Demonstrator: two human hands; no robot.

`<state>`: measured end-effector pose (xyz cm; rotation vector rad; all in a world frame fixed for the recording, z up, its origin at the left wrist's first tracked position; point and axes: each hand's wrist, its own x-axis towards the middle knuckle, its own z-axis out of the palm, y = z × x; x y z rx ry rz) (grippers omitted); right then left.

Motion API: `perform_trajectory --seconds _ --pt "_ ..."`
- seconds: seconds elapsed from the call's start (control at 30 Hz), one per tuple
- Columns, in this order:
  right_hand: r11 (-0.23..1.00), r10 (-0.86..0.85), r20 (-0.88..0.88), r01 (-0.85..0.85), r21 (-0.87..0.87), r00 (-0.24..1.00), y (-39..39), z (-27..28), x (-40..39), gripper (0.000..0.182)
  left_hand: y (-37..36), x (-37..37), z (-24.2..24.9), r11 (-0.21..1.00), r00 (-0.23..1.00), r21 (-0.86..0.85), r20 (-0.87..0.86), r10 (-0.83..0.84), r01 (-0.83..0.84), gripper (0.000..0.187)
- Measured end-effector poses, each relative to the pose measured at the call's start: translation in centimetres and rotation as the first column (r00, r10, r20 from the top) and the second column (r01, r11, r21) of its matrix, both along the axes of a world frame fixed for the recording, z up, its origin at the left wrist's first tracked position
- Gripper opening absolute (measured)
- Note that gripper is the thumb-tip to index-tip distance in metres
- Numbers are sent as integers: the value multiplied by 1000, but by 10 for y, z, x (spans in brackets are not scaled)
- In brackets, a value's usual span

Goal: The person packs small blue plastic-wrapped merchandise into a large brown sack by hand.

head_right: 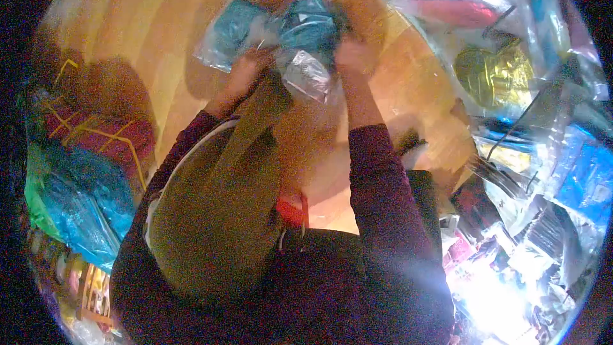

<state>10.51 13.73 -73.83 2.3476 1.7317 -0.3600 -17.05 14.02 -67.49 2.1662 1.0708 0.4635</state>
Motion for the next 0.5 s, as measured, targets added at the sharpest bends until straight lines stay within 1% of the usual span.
perform_trajectory --seconds 0.03,0.07,0.1,0.13,0.17,0.2,0.23,0.27,0.3,0.37,0.4,0.43,0.47,0.5 --pt "994 6 -1 -6 110 1000 -1 18 9 27 -2 1 0 998 998 22 11 54 -55 21" --pt "976 13 -5 -12 219 1000 -3 37 18 26 -2 0 -1 998 998 22 18 60 -60 21" --pt "976 22 -1 -21 219 1000 -1 57 24 26 -1 -2 -1 996 999 83 13 41 -41 21" --pt "941 -173 -231 230 249 957 -1 76 28 25 -1 -4 0 990 1000 140 4 24 -24 21" --pt "854 -346 -451 475 212 823 -4 87 28 24 -2 -5 2 991 1000 129 1 29 -29 21" --pt "857 -351 -451 476 198 821 -9 92 24 24 -3 -6 6 993 1000 120 0 12 -12 21" --pt "774 -275 -713 589 234 645 -12 94 20 25 -2 -6 8 993 1000 120 -1 -8 8 21" --pt "675 -137 -897 702 227 421 -14 95 17 26 -2 -7 8 993 1000 120 -3 -15 15 21" --pt "669 -140 -896 708 228 421 -17 92 13 26 -4 -6 6 989 1000 146 14 -6 4 21" --pt "756 -235 -934 655 -3 268 -13 78 1 25 -2 -1 10 983 999 183 33 1 -7 22" --pt "755 -232 -936 655 -2 266 -7 78 -6 25 -3 2 17 987 994 130 65 85 -93 23" --pt "780 -304 -928 615 -112 216 1 83 -15 27 -5 3 24 981 981 71 89 172 -178 23" --pt "794 -378 -910 566 -224 169 8 89 -23 30 -7 4 29 981 982 70 81 173 -178 23" --pt "793 -381 -910 564 -230 163 14 98 -31 30 -7 5 34 980 985 105 36 167 -170 25"
